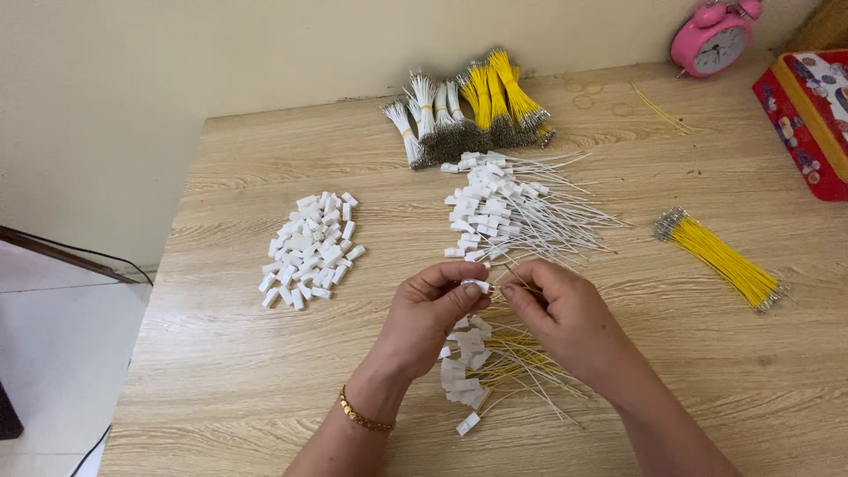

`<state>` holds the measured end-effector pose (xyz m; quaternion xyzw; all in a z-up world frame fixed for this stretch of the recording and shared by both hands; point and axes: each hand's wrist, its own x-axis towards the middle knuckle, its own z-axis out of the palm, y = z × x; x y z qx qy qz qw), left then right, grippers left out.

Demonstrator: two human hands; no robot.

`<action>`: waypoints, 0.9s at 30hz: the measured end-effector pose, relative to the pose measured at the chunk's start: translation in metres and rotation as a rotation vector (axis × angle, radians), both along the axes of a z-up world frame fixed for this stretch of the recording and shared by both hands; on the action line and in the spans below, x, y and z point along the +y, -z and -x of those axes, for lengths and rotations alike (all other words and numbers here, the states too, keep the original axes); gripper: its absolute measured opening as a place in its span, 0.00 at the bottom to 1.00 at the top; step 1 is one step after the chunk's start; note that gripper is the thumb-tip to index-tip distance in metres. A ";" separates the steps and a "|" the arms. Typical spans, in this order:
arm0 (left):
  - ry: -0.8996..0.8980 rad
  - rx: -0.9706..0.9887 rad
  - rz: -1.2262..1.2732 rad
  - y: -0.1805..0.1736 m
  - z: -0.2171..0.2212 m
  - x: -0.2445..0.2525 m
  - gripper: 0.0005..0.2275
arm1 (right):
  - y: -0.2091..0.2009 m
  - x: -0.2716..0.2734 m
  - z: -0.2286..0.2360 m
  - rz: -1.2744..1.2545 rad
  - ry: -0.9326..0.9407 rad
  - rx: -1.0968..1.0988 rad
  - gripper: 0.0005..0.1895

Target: Manually assemble wire harnesses by inserting thin wires into white plastic connectors.

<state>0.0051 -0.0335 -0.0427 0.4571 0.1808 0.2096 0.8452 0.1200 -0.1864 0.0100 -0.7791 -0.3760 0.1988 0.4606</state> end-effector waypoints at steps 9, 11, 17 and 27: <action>0.029 0.095 -0.188 -0.010 -0.002 -0.007 0.09 | 0.008 -0.004 0.000 -0.016 -0.012 -0.142 0.06; 0.013 0.094 -0.178 -0.008 -0.004 -0.010 0.09 | 0.012 -0.003 0.000 -0.034 0.010 -0.124 0.07; 0.028 0.196 -0.219 -0.008 0.001 -0.009 0.10 | 0.015 -0.005 -0.002 0.003 -0.024 -0.092 0.07; 0.011 0.283 -1.367 0.010 -0.022 0.053 0.08 | -0.005 -0.016 -0.027 0.036 0.215 0.039 0.15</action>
